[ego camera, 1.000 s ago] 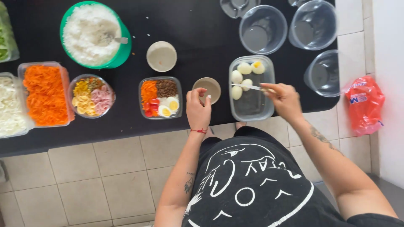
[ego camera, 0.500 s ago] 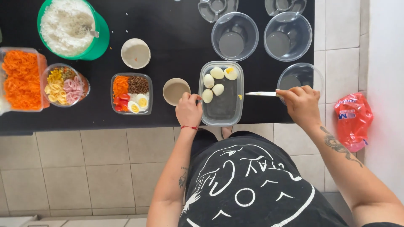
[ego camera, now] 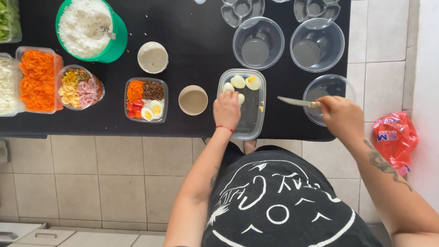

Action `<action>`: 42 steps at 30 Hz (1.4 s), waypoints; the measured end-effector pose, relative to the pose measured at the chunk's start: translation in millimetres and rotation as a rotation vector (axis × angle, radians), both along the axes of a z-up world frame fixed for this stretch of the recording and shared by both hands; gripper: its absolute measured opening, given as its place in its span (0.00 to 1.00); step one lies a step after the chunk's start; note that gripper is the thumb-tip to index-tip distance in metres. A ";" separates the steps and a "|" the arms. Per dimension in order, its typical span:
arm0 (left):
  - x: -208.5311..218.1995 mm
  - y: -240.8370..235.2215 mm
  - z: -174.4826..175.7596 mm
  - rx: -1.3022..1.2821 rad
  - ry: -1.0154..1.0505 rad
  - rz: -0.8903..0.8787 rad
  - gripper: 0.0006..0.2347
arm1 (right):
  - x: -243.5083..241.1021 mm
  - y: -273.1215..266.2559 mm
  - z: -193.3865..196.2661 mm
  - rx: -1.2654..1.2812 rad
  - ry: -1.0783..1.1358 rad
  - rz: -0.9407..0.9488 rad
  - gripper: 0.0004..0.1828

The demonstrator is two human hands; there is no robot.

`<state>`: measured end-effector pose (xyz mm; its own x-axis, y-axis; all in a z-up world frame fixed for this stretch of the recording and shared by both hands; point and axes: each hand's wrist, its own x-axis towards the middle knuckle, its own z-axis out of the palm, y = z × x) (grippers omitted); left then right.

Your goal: The person prepares food by slicing cheese and hard-boiled eggs, then placing them into containers with other ingredients like rice, carrots, and tomatoes. They also wash a plastic bag in the sink, store cheese in the refrigerator, and open the oven door.

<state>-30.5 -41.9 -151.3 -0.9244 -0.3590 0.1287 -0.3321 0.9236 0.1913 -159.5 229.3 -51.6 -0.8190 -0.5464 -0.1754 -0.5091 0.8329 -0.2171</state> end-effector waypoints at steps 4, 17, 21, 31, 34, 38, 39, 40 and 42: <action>-16.0 16.6 -54.3 -0.297 -0.195 -0.066 0.13 | 10.8 2.9 20.3 -0.085 -0.066 -0.118 0.10; 6.6 19.4 32.5 1.837 0.399 0.317 0.19 | 81.0 -64.5 42.5 -0.644 -0.110 -0.043 0.19; 7.6 21.4 78.7 2.176 0.578 0.285 0.16 | 92.3 -71.7 31.1 -0.471 0.370 0.271 0.18; 12.6 24.2 98.3 2.145 0.610 0.248 0.16 | 95.5 -73.8 27.0 -0.487 0.451 0.352 0.20; 12.2 26.8 102.9 2.153 0.623 0.254 0.17 | 96.1 -74.3 27.2 -0.515 0.425 0.370 0.20; 10.6 30.8 112.7 2.149 0.642 0.255 0.17 | 97.1 -73.0 24.3 -0.520 0.417 0.361 0.19; 10.3 31.5 114.5 2.154 0.650 0.251 0.17 | 97.3 -73.0 23.9 -0.518 0.426 0.361 0.19; 10.6 31.7 116.7 2.154 0.650 0.251 0.17 | 97.9 -73.0 23.7 -0.518 0.426 0.361 0.19; 10.1 32.2 121.1 2.166 0.657 0.251 0.17 | 98.5 -72.9 23.3 -0.527 0.404 0.356 0.18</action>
<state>-20.4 -9.7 -30.1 -0.8610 -0.3985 -0.3161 0.1362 -0.7793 0.6117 -61.0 156.4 -28.3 -0.5225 -0.7185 0.4592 -0.8527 0.4407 -0.2806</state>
